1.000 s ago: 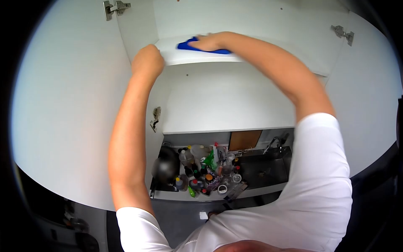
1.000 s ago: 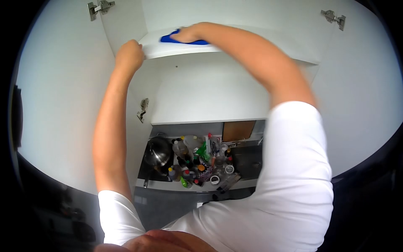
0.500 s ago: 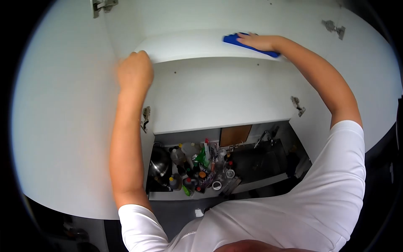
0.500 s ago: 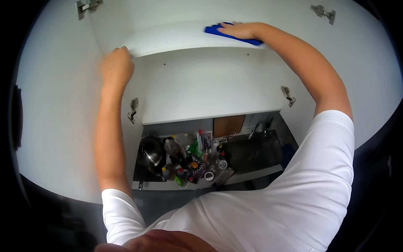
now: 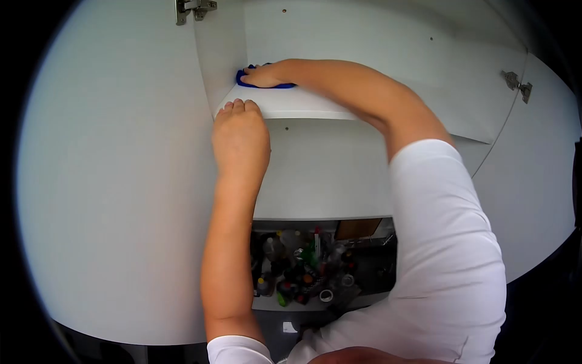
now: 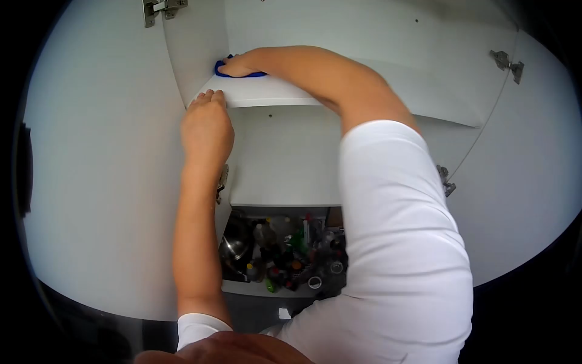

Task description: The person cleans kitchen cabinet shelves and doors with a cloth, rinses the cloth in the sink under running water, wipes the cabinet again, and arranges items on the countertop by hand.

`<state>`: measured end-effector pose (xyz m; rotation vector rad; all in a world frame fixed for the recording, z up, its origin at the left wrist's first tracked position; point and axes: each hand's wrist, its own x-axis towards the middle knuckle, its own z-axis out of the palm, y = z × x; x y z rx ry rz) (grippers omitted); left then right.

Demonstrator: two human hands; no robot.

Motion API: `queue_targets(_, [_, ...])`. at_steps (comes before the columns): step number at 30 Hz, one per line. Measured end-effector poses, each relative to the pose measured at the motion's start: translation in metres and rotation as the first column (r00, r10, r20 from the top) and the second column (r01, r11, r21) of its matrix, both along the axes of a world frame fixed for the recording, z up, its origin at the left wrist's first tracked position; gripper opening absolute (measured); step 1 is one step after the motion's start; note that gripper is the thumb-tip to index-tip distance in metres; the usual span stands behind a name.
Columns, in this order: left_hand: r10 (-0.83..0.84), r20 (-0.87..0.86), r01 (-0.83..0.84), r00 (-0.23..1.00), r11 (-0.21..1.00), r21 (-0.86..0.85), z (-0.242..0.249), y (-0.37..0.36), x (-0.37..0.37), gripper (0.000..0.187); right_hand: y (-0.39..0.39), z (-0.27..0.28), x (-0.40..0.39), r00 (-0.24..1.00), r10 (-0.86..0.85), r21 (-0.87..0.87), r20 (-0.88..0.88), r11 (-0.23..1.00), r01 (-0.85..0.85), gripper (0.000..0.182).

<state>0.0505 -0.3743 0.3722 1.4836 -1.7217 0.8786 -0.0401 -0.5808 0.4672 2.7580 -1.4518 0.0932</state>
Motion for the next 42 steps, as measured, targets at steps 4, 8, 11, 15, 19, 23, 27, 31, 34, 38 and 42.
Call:
queue_targets(4, [-0.023, 0.015, 0.023, 1.000, 0.999, -0.049, -0.001, 0.001, 0.002, 0.037, 0.011, 0.003, -0.044, 0.983, 0.176, 0.060, -0.052, 0.983, -0.173, 0.079])
queue_targets(8, [0.001, 0.041, 0.000, 0.999, 1.000, -0.018, -0.007, 0.001, 0.001, 0.041, -0.010, 0.008, -0.006, 0.999, -0.030, 0.153, 0.029, 0.988, 0.025, 0.082])
queue_targets(11, [0.003, -0.007, -0.004, 1.000, 0.984, -0.176, -0.022, 0.003, -0.008, 0.042, 0.034, 0.006, 0.000, 1.000, -0.018, 0.149, 0.025, 0.989, 0.014, 0.082])
queue_targets(15, [-0.109, -0.213, 0.038, 0.971, 0.949, -0.313, -0.044, 0.008, -0.002, 0.044, 0.098, -0.001, -0.020, 0.984, 0.180, 0.139, 0.013, 0.974, -0.180, 0.082])
queue_targets(19, [-0.074, -0.282, 0.005, 0.957, 0.971, -0.241, -0.039, 0.025, 0.002, 0.044, 0.082, 0.009, 0.004, 0.994, 0.066, 0.200, 0.083, 0.976, -0.081, 0.083])
queue_targets(23, [-0.114, -0.285, 0.001, 0.952, 0.929, -0.370, -0.027, 0.024, 0.000, 0.040, 0.118, 0.010, 0.006, 0.984, 0.065, 0.248, 0.164, 0.963, -0.105, 0.081])
queue_targets(27, [-0.130, -0.234, 0.017, 0.963, 0.902, -0.431, -0.011, 0.009, -0.008, 0.036, 0.116, -0.005, -0.027, 0.986, 0.162, 0.105, 0.039, 0.981, -0.165, 0.084])
queue_targets(31, [-0.175, -0.171, 0.098, 0.970, 0.918, -0.384, -0.003, -0.007, -0.030, 0.024, 0.146, 0.007, -0.177, 0.993, -0.118, 0.111, -0.033, 0.987, 0.121, 0.086])
queue_targets(34, [-0.150, -0.186, 0.116, 0.971, 0.976, -0.182, 0.009, 0.004, -0.036, 0.024, 0.151, 0.006, -0.351, 0.895, -0.426, 0.008, -0.132, 0.902, 0.431, 0.072])
queue_targets(38, [-0.156, -0.164, 0.148, 0.974, 0.987, -0.058, 0.000, 0.005, -0.039, 0.030, 0.166, 0.001, -0.377, 0.798, -0.570, 0.160, 0.196, 0.821, 0.548, 0.069])
queue_targets(42, [-0.162, -0.096, 0.147, 0.982, 0.978, -0.147, -0.006, -0.002, -0.030, 0.034, 0.076, -0.005, -0.204, 0.951, -0.287, 0.235, 0.114, 0.938, 0.255, 0.059])
